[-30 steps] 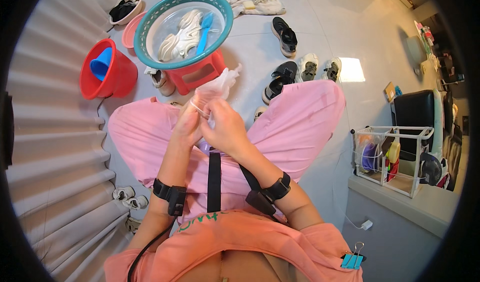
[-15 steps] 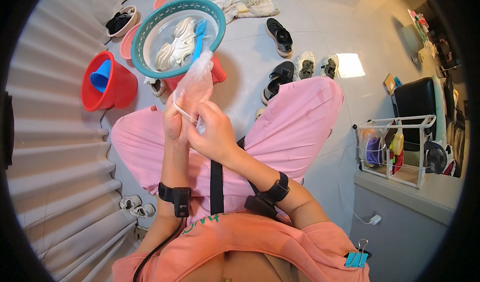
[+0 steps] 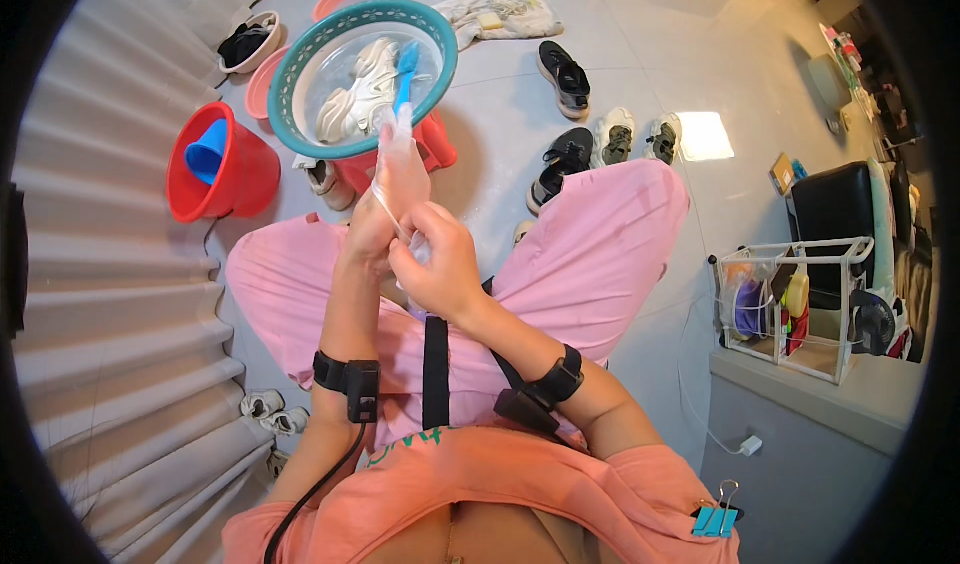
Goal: The recorder puts on a pair of disposable plastic gloves while sitting on the floor surrounded by cleaning basins.
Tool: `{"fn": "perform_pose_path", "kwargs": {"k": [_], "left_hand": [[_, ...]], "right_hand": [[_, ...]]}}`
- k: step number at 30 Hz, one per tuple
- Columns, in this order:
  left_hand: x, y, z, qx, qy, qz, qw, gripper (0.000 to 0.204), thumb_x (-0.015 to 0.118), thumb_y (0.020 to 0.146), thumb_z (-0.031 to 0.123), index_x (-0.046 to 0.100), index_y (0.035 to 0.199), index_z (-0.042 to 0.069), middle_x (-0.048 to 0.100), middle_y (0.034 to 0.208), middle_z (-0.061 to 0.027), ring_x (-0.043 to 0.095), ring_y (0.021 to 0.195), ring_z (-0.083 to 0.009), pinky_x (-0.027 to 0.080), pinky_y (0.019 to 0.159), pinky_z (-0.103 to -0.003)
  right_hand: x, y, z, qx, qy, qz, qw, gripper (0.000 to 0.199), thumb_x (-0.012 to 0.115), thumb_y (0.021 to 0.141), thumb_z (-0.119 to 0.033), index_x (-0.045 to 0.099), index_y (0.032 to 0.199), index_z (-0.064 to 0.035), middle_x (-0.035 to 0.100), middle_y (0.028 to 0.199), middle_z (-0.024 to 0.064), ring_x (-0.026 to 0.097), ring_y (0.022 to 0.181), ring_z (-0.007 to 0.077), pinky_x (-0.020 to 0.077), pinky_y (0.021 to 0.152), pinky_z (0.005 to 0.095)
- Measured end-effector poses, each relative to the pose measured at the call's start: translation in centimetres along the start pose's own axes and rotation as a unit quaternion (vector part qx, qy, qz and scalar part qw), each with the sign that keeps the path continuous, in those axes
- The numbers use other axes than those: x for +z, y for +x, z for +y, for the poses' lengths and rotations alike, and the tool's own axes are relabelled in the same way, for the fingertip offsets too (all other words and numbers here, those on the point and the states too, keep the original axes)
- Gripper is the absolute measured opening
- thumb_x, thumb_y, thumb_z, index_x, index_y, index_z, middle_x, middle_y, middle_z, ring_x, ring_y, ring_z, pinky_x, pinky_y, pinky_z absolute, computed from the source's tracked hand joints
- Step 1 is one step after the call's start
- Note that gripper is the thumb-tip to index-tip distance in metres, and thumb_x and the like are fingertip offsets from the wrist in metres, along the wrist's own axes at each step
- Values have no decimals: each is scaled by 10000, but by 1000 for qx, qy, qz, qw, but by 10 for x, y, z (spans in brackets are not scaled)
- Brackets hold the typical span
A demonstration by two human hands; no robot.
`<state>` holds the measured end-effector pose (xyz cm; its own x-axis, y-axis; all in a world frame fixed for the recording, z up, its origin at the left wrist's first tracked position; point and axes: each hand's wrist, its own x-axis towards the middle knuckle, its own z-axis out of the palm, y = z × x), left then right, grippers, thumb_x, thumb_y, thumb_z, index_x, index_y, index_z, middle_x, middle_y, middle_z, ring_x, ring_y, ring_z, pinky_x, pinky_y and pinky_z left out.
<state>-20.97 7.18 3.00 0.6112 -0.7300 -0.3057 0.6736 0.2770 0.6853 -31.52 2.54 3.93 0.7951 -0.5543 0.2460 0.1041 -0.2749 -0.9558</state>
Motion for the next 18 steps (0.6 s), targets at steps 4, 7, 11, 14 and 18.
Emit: {"fn": "perform_pose_path", "kwargs": {"k": [4,7,11,14,18], "left_hand": [[1,-5,6,163,226,-97,956,543,347,1058,270,184,1531,58,135,1600,-109,108,1479,-237,117,1188,-355],[-1,-6,7,259,392,-106,876,511,352,1052,214,234,1517,37,133,1601,-131,84,1484,-260,98,1181,-367],[-2,-13,8,318,535,-117,774,500,404,1026,153,297,1492,8,164,1591,-160,79,1485,-306,96,1172,-376],[-2,-29,8,326,588,-94,734,521,478,984,133,337,1471,13,277,1533,-210,210,1435,-376,200,1143,-387],[-8,-47,4,269,659,-87,697,381,574,892,158,552,1248,23,574,1081,-266,543,991,-441,441,849,-486]], "right_hand": [[2,-4,7,8,17,-7,1000,110,626,749,-26,527,781,10,505,744,79,497,700,165,407,662,288],[2,-9,19,26,33,-24,999,91,624,754,-16,558,811,12,532,770,59,518,734,138,414,677,269],[-4,-18,33,54,79,-60,994,98,615,751,-44,573,811,22,565,746,94,537,674,174,431,622,307],[-24,-14,35,187,154,-87,966,163,583,811,-51,647,943,21,654,873,72,602,764,147,477,681,281],[-54,13,35,284,348,14,893,242,590,899,-100,639,1093,36,682,972,75,645,832,131,513,740,261]]}}
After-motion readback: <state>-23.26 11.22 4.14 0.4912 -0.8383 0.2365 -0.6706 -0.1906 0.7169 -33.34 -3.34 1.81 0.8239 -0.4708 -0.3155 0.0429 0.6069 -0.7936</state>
